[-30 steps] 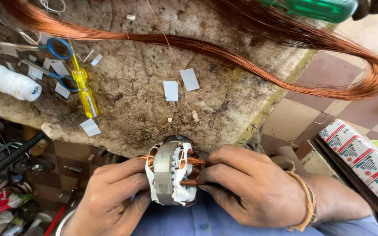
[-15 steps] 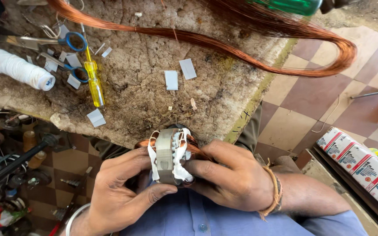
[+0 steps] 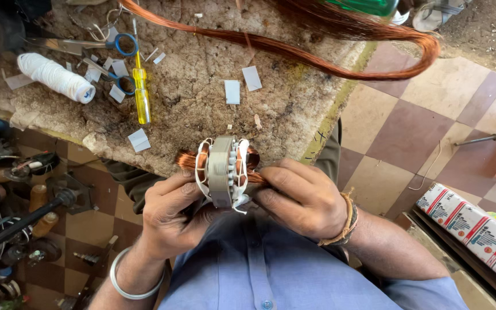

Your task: The person winds flat copper wire into the slots of a motor stator by hand, inserting and tucking the wire into each slot sequentially. They rotate the stator to access different slots and continue winding until the visible slots are filled.

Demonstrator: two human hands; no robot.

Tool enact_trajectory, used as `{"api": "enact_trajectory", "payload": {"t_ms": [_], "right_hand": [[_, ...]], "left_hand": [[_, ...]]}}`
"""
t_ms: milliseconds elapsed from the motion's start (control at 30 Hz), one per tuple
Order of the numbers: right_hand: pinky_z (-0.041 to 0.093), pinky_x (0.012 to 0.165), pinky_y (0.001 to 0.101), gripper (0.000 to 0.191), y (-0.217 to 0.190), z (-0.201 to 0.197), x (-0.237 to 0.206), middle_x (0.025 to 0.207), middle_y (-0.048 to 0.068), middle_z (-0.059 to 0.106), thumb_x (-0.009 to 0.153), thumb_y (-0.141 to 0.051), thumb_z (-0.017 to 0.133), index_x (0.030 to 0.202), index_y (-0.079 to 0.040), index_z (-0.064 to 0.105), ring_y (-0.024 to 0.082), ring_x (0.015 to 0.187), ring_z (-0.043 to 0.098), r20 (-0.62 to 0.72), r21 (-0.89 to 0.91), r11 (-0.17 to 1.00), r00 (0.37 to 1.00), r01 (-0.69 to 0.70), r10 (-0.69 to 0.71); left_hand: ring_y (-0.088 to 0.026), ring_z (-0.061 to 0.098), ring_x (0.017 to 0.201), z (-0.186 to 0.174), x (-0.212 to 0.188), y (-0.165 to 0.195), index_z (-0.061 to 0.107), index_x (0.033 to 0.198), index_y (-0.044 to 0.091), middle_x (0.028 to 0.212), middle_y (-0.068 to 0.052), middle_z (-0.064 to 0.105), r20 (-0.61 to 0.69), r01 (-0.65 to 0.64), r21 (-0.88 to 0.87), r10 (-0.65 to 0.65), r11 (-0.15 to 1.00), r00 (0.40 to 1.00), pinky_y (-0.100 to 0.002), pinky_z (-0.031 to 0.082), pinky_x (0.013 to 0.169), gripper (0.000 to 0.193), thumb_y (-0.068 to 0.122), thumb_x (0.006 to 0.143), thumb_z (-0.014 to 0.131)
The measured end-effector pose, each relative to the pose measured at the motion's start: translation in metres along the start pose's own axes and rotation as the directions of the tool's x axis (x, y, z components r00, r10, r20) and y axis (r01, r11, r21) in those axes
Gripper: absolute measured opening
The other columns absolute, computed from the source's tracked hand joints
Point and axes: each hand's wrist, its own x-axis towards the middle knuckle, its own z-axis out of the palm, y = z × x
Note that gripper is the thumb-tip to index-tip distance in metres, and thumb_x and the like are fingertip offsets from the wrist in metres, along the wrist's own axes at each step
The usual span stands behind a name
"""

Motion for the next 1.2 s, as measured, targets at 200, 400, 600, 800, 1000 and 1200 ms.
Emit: {"api": "enact_trajectory", "payload": {"t_ms": [200, 400, 600, 800, 1000, 1200], "right_hand": [[0.056, 0.064, 0.0360, 0.022, -0.007, 0.003, -0.011, 0.105, 0.019, 0.063, 0.078, -0.003, 0.082, 0.095, 0.007, 0.070, 0.029, 0.084, 0.066, -0.018, -0.046, 0.998, 0.998, 0.052, -0.053], [0.056, 0.066, 0.0360, 0.023, -0.015, 0.001, -0.016, 0.106, 0.018, 0.063, 0.079, -0.003, 0.081, 0.096, 0.006, 0.070, 0.028, 0.086, 0.066, 0.001, -0.090, 0.996, 1.000, 0.011, -0.011], [0.057, 0.081, 0.0396, 0.030, -0.025, -0.008, -0.016, 0.111, 0.019, 0.062, 0.083, -0.009, 0.082, 0.106, 0.005, 0.067, 0.033, 0.094, 0.066, 0.028, 0.021, 0.984, 0.983, -0.180, 0.179], [0.057, 0.086, 0.0410, 0.037, -0.025, -0.029, -0.012, 0.114, 0.020, 0.062, 0.074, 0.002, 0.073, 0.111, 0.007, 0.066, 0.037, 0.101, 0.066, 0.141, 0.057, 0.972, 0.966, -0.226, 0.217], [0.056, 0.086, 0.0403, 0.036, -0.033, -0.024, -0.010, 0.113, 0.020, 0.062, 0.076, 0.001, 0.075, 0.110, 0.007, 0.065, 0.036, 0.101, 0.065, 0.087, 0.048, 0.961, 0.960, -0.272, 0.267], [0.055, 0.083, 0.0405, 0.033, -0.037, -0.016, -0.010, 0.111, 0.017, 0.064, 0.077, 0.000, 0.078, 0.107, 0.004, 0.066, 0.034, 0.098, 0.065, 0.009, 0.059, 0.946, 0.948, -0.318, 0.318]], "left_hand": [[-0.017, 0.076, 0.085, 0.005, -0.007, -0.002, 0.074, 0.110, 0.003, 0.103, -0.009, 0.075, 0.024, -0.076, 0.037, 0.075, 0.996, 0.997, -0.026, 0.060, 0.073, 0.033, 0.002, 0.079, 0.087], [-0.016, 0.074, 0.081, 0.006, -0.011, -0.006, 0.074, 0.109, 0.002, 0.102, -0.009, 0.074, 0.039, -0.035, 0.042, 0.034, 0.998, 0.999, -0.025, 0.058, 0.069, 0.033, 0.003, 0.079, 0.087], [-0.015, 0.067, 0.067, -0.008, -0.013, 0.001, 0.074, 0.110, -0.001, 0.094, -0.009, 0.070, 0.146, 0.125, 0.038, -0.129, 0.991, 0.981, -0.027, 0.052, 0.061, 0.039, 0.002, 0.072, 0.084], [-0.027, 0.073, 0.085, -0.012, -0.005, 0.011, 0.066, 0.111, -0.007, 0.108, -0.017, 0.069, 0.108, -0.122, 0.121, 0.109, 0.985, 0.988, -0.033, 0.057, 0.071, 0.030, -0.008, 0.081, 0.071], [-0.034, 0.073, 0.084, -0.009, 0.005, 0.021, 0.069, 0.103, -0.006, 0.110, -0.022, 0.069, 0.117, -0.277, 0.421, 0.251, 0.864, 0.961, -0.037, 0.058, 0.068, 0.030, -0.011, 0.074, 0.074], [-0.030, 0.067, 0.073, -0.008, 0.011, 0.025, 0.071, 0.097, -0.005, 0.104, -0.017, 0.068, 0.161, -0.267, 0.465, 0.216, 0.844, 0.963, -0.037, 0.051, 0.059, 0.027, -0.011, 0.070, 0.074]]}}
